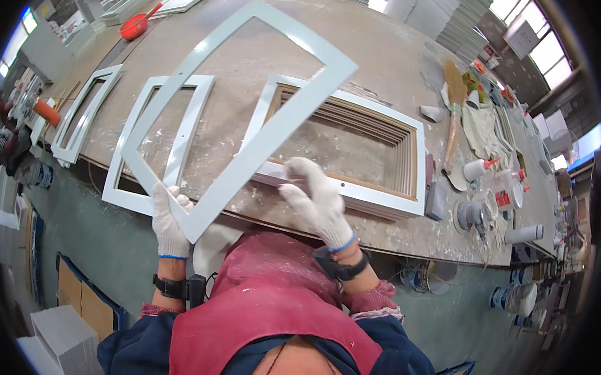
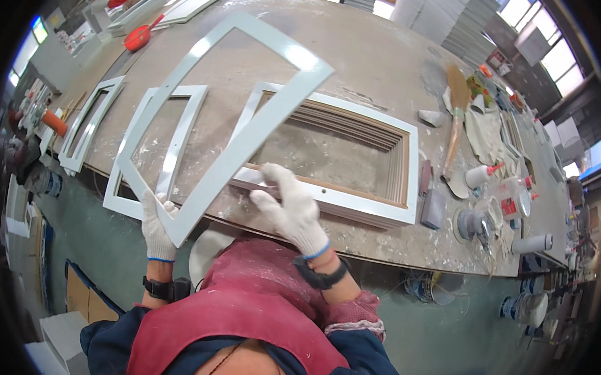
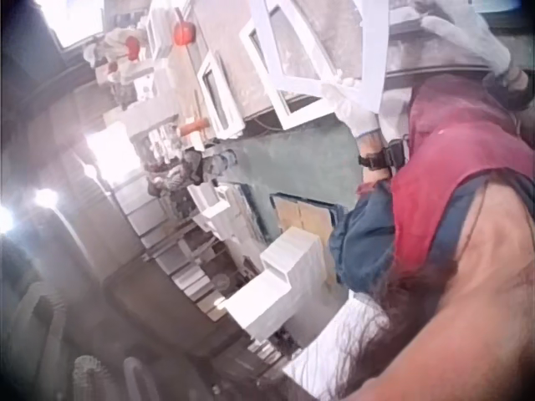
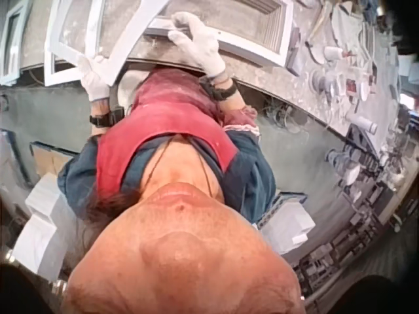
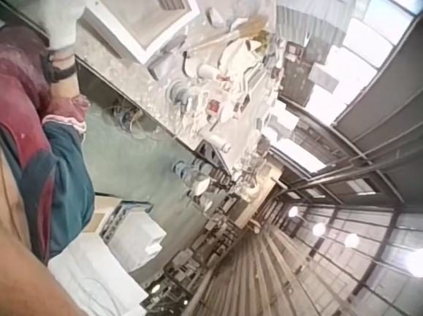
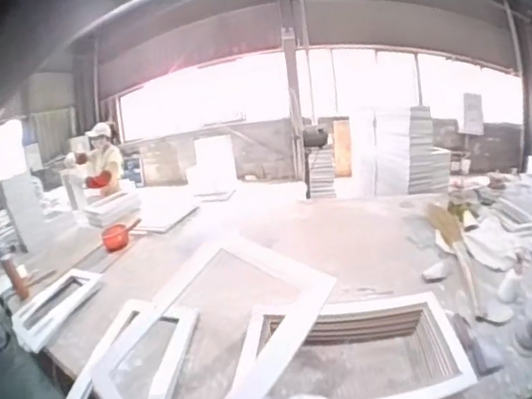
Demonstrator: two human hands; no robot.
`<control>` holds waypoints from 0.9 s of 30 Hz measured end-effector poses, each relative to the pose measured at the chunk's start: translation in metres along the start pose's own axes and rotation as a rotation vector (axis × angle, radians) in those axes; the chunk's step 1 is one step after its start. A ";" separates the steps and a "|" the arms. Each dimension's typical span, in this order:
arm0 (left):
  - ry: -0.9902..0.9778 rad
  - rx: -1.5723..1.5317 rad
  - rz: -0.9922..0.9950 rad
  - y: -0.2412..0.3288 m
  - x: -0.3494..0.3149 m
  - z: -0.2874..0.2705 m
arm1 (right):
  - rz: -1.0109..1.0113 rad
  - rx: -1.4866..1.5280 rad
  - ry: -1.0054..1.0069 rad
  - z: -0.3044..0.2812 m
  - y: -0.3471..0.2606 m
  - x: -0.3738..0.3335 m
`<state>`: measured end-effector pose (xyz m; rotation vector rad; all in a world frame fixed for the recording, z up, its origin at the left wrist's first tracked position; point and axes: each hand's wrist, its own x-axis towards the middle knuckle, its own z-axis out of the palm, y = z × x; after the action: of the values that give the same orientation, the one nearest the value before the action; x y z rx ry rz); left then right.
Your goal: The person uses a sanding block to smooth the edges and corners of white wooden frames. They handle the frames one at a time, rotating them to access different sides, and place the finished pieces into a stack on the workbench.
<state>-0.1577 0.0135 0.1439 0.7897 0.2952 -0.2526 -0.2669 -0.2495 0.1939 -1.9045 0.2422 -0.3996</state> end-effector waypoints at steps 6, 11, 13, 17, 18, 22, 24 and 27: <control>0.358 0.140 0.313 0.046 0.027 -0.070 | -0.405 -0.870 0.217 -0.054 0.027 -0.009; 0.448 0.144 0.336 0.064 0.055 -0.126 | -0.264 -1.004 0.040 -0.075 0.050 -0.019; 0.440 0.190 0.305 0.061 0.061 -0.138 | -0.277 -1.046 0.053 -0.074 0.053 -0.020; 0.536 0.300 0.334 0.051 0.078 -0.148 | -0.262 -1.015 0.030 -0.076 0.054 -0.017; 0.560 0.323 0.334 0.050 0.077 -0.144 | -0.269 -1.029 0.030 -0.075 0.055 -0.018; 0.433 0.637 0.225 0.069 0.071 -0.136 | -0.287 -1.049 0.023 -0.077 0.057 -0.017; 0.452 0.810 0.049 0.083 0.058 -0.109 | -0.266 -1.037 0.017 -0.077 0.056 -0.017; 0.528 1.574 -0.199 0.111 0.067 -0.118 | -0.273 -1.009 0.017 -0.074 0.054 -0.020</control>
<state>-0.0781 0.1673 0.1144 2.4059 0.6812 -0.4586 -0.3125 -0.3259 0.1643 -2.9458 0.2095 -0.5301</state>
